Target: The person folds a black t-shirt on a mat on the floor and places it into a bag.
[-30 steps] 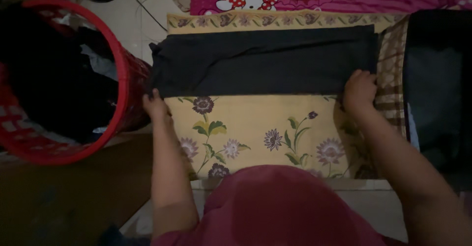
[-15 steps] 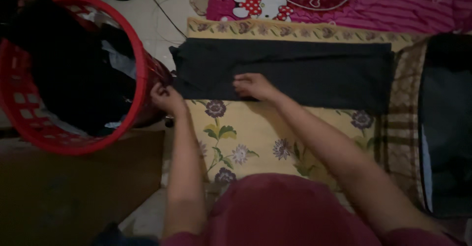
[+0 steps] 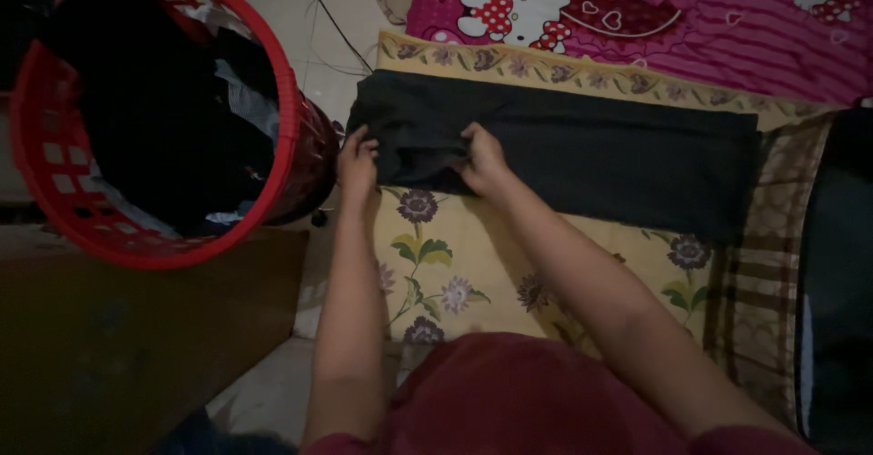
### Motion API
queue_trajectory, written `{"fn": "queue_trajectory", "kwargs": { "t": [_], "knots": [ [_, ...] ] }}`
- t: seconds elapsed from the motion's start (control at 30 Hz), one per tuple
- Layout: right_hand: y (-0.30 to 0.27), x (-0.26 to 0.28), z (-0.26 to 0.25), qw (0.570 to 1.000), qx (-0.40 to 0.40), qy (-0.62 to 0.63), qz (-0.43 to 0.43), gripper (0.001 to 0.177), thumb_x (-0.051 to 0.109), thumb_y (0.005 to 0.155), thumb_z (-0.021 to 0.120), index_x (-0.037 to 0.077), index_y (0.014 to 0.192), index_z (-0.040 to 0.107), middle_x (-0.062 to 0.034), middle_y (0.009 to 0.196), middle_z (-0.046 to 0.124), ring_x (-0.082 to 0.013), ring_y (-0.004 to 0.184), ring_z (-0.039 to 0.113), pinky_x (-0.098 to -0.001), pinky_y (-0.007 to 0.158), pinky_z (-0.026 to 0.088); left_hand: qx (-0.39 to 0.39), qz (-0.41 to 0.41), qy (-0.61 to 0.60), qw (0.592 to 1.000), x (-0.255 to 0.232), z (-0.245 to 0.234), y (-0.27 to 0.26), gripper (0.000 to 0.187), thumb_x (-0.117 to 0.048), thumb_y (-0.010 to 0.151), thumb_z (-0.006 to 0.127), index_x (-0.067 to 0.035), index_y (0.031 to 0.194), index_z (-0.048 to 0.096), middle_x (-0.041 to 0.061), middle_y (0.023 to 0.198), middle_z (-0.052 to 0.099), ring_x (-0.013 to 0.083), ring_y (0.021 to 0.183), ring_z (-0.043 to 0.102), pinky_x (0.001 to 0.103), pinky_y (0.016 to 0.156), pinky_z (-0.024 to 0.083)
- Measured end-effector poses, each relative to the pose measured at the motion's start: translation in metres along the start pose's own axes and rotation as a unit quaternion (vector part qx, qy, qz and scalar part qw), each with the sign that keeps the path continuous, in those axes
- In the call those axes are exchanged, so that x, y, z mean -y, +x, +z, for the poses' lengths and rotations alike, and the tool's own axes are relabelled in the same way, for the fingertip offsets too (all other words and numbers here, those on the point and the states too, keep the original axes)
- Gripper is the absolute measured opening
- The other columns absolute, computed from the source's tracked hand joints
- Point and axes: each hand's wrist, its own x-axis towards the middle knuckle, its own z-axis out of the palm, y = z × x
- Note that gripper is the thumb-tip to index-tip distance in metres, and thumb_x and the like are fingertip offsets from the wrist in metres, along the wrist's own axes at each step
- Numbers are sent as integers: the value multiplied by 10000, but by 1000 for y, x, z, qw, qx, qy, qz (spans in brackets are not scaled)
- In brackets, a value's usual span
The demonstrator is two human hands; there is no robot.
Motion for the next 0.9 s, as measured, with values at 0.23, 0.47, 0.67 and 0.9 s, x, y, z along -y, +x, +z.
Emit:
{"fn": "queue_trajectory", "kwargs": {
  "t": [0.23,0.47,0.67,0.9],
  "knots": [
    [-8,18,-26,966,5,-258,-11,582,195,993,590,33,1504,365,-186,1348,620,-291,1141,665,-406,957,550,-40,-69,47,996,-89,7,-16,496,-341,963,624,-28,1329,503,130,925,703,173,727,677,311,698,538],
    [-36,26,-15,964,63,-259,-24,503,353,1018,602,-22,1353,615,-113,1112,684,-212,896,618,-369,804,520,-138,84,182,970,-30,25,5,579,-553,830,796,0,950,674,125,753,695,232,688,691,365,700,567],
    [-27,30,-17,968,109,-222,-47,475,418,1046,576,26,1313,602,-14,981,661,-114,741,560,-306,689,480,6,-144,-62,988,-25,2,49,444,-365,977,787,38,1092,640,87,881,614,223,792,595,404,692,523],
    [-17,23,2,949,103,-292,-61,734,267,947,651,121,1582,311,20,935,623,-120,734,565,-338,718,565,-11,136,-55,989,-37,0,78,407,-261,1103,574,-12,1424,607,95,1274,705,205,1176,660,368,999,506]
  ]
}}
